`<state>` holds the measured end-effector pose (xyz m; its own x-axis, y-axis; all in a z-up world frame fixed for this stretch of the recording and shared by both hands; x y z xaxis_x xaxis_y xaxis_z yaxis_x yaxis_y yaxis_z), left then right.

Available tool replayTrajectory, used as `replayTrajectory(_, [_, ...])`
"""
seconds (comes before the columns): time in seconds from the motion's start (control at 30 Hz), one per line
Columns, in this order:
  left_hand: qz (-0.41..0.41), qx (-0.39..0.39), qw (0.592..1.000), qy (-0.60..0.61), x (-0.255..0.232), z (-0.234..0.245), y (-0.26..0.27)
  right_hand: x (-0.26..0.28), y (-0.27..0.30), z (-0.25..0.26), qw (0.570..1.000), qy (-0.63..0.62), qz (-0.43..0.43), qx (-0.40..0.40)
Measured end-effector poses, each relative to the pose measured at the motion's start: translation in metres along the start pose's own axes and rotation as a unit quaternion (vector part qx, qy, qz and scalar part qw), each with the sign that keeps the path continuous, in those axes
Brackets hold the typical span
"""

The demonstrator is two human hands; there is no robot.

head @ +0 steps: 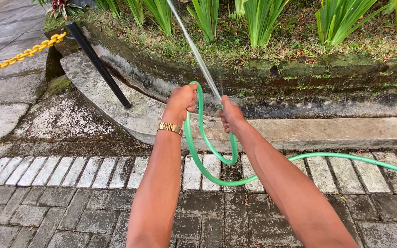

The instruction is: Water the plants along the edge of a brick walkway using a garden hose.

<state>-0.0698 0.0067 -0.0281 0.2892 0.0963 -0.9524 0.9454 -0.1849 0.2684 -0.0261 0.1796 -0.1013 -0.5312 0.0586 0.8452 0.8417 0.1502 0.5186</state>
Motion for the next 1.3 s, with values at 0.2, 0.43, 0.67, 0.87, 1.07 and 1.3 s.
replayTrajectory(0.2, [0.009,0.001,1.000,-0.004,0.002,-0.002,-0.001,-0.003,-0.006,0.009,1.000,-0.023,-0.011,-0.013])
replayTrajectory(0.43, [0.011,-0.007,1.000,-0.010,0.007,-0.005,-0.003,-0.003,-0.003,0.018,0.999,0.019,0.005,-0.030])
replayTrajectory(0.67, [0.011,0.010,1.000,0.000,0.018,-0.010,-0.020,-0.006,-0.014,0.064,0.995,-0.009,0.016,-0.098])
replayTrajectory(0.87, [0.022,0.019,1.000,-0.002,0.026,-0.020,-0.024,-0.017,-0.049,0.117,0.976,0.174,0.065,-0.117])
replayTrajectory(1.07, [0.055,0.090,0.994,-0.037,0.033,-0.043,-0.023,-0.024,-0.030,0.135,0.949,0.288,0.015,-0.130])
replayTrajectory(1.3, [0.075,0.097,0.992,-0.036,0.042,-0.049,-0.026,-0.011,0.000,0.135,0.925,0.329,-0.042,-0.187])
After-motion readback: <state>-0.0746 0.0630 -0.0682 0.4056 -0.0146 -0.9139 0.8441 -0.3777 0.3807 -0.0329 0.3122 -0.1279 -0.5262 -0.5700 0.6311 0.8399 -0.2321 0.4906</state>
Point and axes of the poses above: each hand's wrist, its own y-axis away from the middle knuckle, its own z-axis out of the back of the hand, x = y × z, the point moved 7 cm from there along -y, towards the middle knuckle, and after that the axes turned 10 degrees about x, right-handed, at the moved point
